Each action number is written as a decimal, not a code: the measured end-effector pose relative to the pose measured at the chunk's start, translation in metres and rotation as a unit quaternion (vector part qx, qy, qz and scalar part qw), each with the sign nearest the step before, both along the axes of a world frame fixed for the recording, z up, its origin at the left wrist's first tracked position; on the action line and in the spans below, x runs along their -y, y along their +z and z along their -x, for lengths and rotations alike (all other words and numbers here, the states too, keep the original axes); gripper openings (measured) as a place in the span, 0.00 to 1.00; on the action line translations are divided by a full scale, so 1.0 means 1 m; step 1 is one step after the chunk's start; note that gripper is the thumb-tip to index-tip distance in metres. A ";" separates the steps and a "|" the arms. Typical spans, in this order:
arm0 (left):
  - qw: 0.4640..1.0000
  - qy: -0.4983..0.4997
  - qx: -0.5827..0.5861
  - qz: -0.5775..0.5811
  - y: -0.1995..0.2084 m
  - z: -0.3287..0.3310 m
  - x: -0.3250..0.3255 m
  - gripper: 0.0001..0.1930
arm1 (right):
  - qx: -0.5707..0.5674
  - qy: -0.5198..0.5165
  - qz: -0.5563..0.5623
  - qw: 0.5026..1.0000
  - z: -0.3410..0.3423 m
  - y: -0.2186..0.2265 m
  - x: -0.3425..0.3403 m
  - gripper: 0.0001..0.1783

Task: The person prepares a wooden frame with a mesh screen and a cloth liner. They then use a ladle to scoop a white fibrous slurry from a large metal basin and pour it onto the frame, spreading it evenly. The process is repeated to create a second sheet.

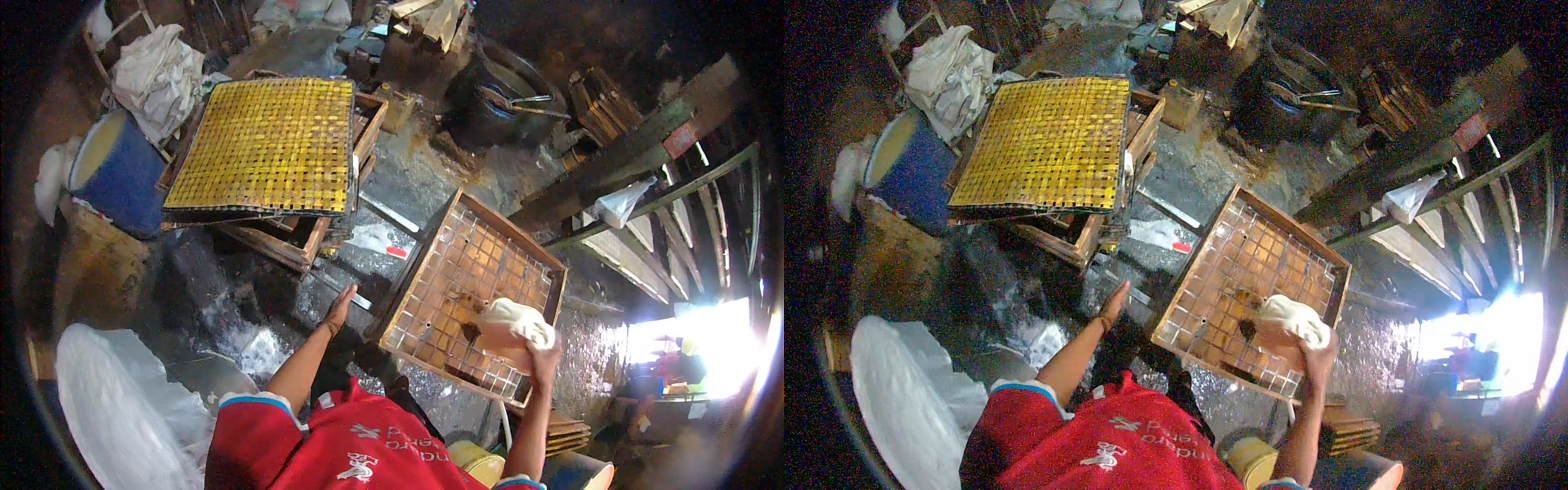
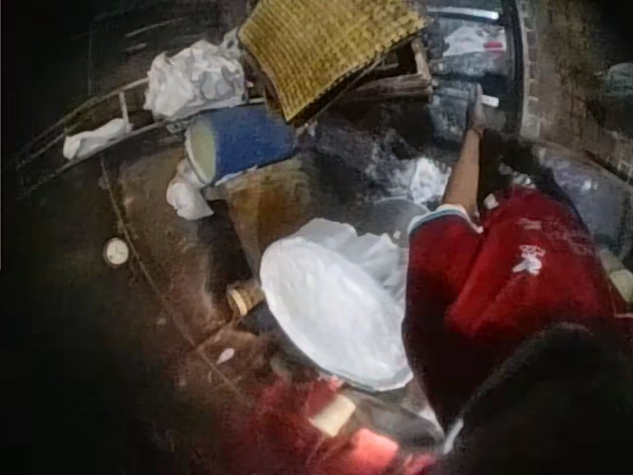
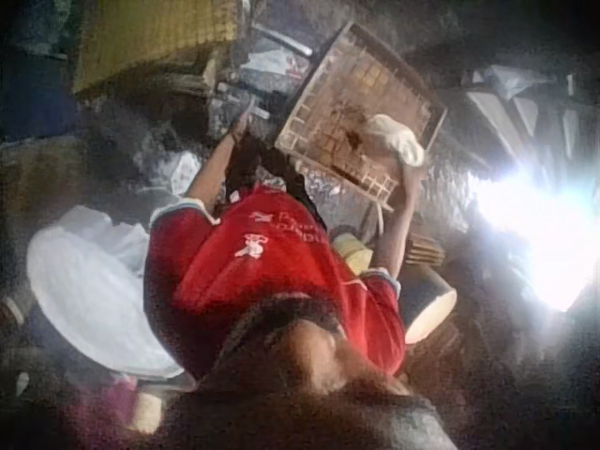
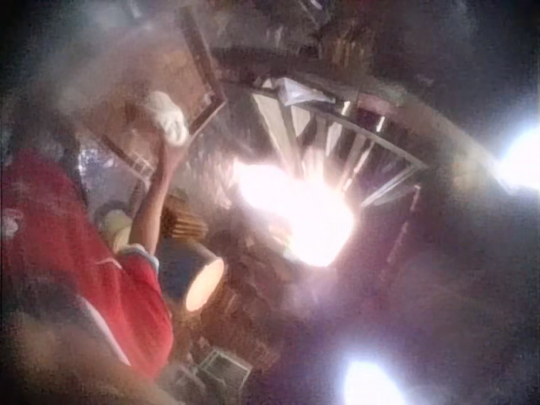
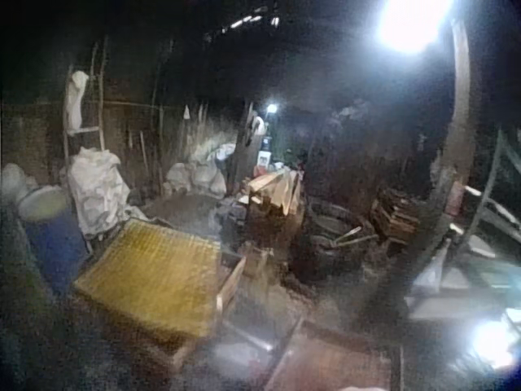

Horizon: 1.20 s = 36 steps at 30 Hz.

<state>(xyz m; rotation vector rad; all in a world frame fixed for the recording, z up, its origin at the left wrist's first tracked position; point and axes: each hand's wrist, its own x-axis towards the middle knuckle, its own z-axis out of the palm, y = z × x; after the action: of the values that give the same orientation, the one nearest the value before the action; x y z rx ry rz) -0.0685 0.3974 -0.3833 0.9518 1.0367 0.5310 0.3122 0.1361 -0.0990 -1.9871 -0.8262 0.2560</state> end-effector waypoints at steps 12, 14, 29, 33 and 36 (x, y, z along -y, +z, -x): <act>0.912 -0.020 0.210 0.352 -0.009 -0.066 0.071 0.57 | 0.187 -0.251 -0.181 0.932 0.120 0.258 0.243 0.24; 0.959 0.056 0.128 0.248 0.000 -0.053 0.075 0.58 | 0.245 -0.281 -0.101 0.922 0.122 0.244 0.293 0.20; 0.976 -0.123 0.055 -0.173 0.167 0.061 0.251 0.37 | -0.010 0.059 -0.198 0.978 0.164 0.090 0.317 0.07; 0.881 -0.380 0.121 -0.255 0.280 -0.030 0.336 0.44 | -0.050 0.144 -0.171 0.974 0.174 0.084 0.321 0.05; 0.762 -0.511 0.158 -0.366 0.307 -0.075 0.373 0.47 | 0.024 0.179 -0.206 0.962 0.179 0.111 0.302 0.11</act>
<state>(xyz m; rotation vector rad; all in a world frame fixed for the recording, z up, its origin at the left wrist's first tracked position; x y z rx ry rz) 0.0064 0.0246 -0.0762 1.8559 -0.1526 0.1191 0.1331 -0.1656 0.0124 -1.4553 -1.1685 0.2226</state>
